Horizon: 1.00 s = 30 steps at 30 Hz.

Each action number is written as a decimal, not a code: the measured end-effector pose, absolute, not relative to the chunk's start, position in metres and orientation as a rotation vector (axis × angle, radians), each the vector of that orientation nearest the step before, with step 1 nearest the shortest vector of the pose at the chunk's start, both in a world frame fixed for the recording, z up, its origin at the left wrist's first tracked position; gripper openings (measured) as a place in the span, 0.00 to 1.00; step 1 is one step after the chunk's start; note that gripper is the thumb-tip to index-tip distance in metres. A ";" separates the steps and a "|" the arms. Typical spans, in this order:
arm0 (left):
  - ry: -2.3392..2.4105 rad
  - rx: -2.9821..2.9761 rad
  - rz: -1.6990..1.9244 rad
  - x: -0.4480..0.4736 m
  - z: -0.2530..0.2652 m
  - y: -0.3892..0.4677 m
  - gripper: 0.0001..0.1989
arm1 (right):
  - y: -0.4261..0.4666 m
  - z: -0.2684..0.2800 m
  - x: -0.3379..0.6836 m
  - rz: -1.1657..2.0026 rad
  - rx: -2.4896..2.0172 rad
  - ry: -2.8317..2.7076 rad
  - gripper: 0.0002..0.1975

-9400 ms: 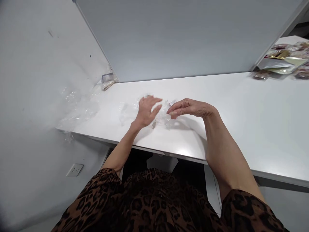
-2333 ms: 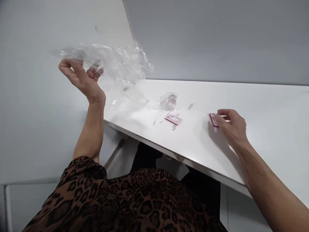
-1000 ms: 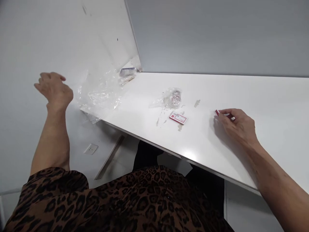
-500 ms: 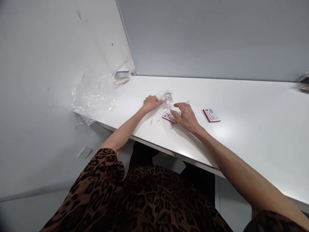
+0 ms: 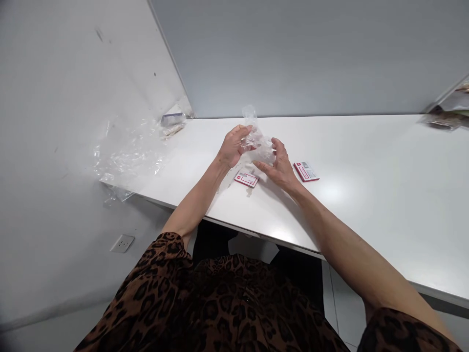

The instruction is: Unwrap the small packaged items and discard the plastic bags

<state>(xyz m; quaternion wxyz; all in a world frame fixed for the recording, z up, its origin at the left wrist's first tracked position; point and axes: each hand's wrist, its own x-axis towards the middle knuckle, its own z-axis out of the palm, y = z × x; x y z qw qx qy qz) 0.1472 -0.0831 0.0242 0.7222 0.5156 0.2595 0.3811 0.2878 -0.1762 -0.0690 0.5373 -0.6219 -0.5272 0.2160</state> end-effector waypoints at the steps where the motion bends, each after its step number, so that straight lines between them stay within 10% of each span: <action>1: 0.555 1.070 0.865 0.149 0.023 -0.082 0.11 | -0.176 -0.069 0.292 0.542 -1.472 -1.221 0.54; 7: 0.610 0.708 0.840 0.147 0.004 -0.064 0.13 | -0.177 -0.063 0.296 0.693 -1.330 -0.990 0.27; 19: 0.651 0.621 0.699 0.148 -0.018 -0.065 0.06 | -0.181 -0.062 0.288 0.543 -1.120 -0.916 0.10; 27: 0.490 0.617 0.738 0.150 -0.018 -0.078 0.07 | -0.180 -0.061 0.299 0.507 -1.247 -1.051 0.44; 30: 0.489 0.704 0.695 0.150 -0.021 -0.078 0.13 | -0.182 -0.060 0.308 0.328 -1.339 -1.141 0.42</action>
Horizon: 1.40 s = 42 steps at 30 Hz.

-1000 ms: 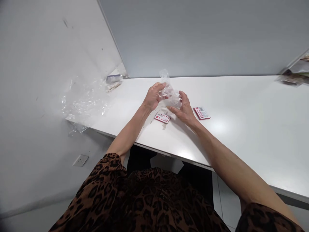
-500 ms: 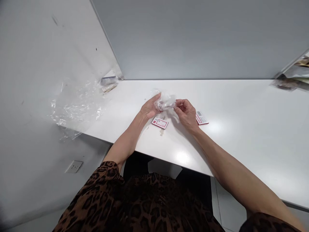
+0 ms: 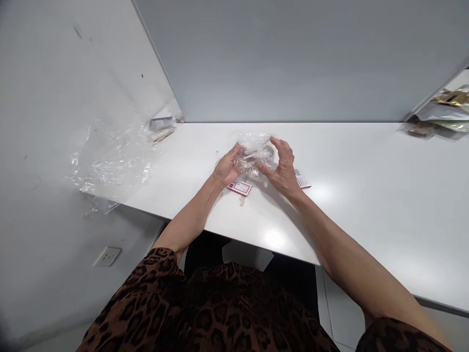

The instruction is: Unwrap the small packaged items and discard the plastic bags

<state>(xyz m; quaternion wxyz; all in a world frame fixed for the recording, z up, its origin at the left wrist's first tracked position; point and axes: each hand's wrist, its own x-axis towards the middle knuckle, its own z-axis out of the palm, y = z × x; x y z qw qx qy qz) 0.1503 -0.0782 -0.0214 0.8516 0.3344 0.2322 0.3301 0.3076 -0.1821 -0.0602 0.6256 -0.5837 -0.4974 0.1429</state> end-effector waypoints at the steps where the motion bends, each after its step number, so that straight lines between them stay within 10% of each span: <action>1: 0.502 0.727 0.677 0.150 -0.022 -0.078 0.15 | -0.183 -0.059 0.311 0.295 -1.358 -1.125 0.37; 17: 0.495 0.590 0.438 0.140 -0.011 -0.079 0.34 | -0.192 -0.025 0.314 1.132 -1.006 -0.463 0.24; 26: 0.503 0.367 0.644 0.144 0.001 -0.103 0.40 | -0.179 -0.041 0.317 0.727 -0.896 -0.153 0.20; 32: 0.513 0.737 0.412 0.160 -0.025 -0.113 0.22 | -0.179 -0.045 0.310 0.522 -0.979 -0.299 0.30; 42: 0.503 0.819 0.499 0.156 -0.022 -0.106 0.06 | -0.180 -0.046 0.317 0.769 -0.863 -0.340 0.15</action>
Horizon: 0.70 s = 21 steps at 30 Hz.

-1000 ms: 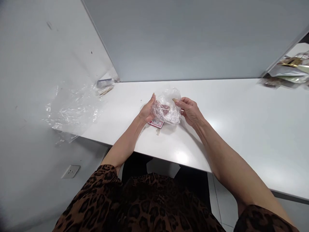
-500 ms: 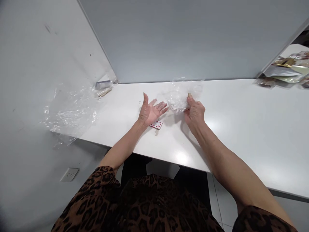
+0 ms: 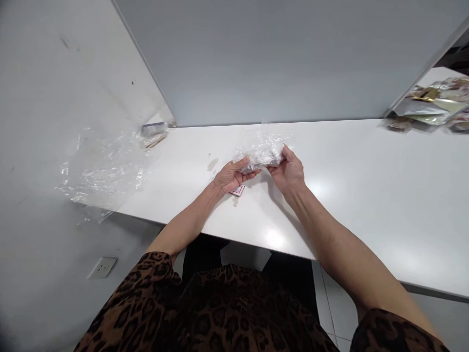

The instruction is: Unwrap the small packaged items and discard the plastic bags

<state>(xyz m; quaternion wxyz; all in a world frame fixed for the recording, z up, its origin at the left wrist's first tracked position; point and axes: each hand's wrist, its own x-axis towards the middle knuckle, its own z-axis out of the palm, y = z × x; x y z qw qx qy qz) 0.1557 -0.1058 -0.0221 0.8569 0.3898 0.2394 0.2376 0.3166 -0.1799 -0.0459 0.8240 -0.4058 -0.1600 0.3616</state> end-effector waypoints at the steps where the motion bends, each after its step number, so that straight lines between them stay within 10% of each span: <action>1: 0.512 0.802 0.506 0.156 -0.021 -0.106 0.06 | -0.180 -0.046 0.317 0.759 -0.852 -0.335 0.15; 11: 0.552 0.840 0.620 0.155 -0.028 -0.098 0.12 | -0.185 -0.044 0.363 0.413 -1.050 -0.372 0.18; 21: 0.521 0.868 0.666 0.157 -0.025 -0.101 0.15 | -0.186 -0.040 0.311 0.971 -0.971 -0.645 0.29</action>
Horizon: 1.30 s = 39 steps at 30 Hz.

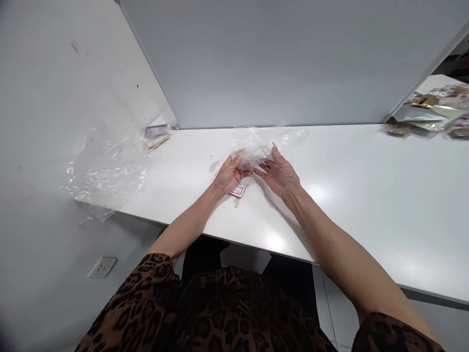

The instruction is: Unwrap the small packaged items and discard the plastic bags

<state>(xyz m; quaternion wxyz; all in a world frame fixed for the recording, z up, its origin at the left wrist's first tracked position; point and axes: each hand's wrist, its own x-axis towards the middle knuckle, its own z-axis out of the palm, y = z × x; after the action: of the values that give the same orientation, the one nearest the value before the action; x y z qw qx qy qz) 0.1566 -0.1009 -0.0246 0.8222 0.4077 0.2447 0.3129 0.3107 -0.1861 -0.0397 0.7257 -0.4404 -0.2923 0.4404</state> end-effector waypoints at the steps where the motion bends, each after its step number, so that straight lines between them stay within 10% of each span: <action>1: 0.514 0.882 0.644 0.157 -0.025 -0.102 0.20 | -0.186 -0.039 0.305 0.951 -0.956 -0.611 0.29; 8: 0.626 1.000 0.776 0.162 -0.034 -0.120 0.65 | -0.188 -0.036 0.289 0.675 -0.954 -0.541 0.24; 16: 0.713 0.827 0.902 0.163 -0.029 -0.100 0.13 | -0.191 -0.032 0.278 0.678 -0.933 -0.624 0.23; 31: 0.482 0.462 0.808 0.169 -0.016 -0.111 0.08 | -0.191 -0.025 0.293 0.868 -0.919 -0.579 0.21; 39: 0.332 0.796 0.575 0.143 -0.020 -0.087 0.04 | -0.208 0.000 0.379 0.428 -1.234 -0.476 0.22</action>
<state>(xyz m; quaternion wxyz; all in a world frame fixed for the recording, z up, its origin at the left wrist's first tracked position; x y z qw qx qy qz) 0.1432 -0.0872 -0.0198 0.8687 0.3802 0.1589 0.2749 0.3786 -0.2078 -0.0002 0.7680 -0.5687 -0.2191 0.1970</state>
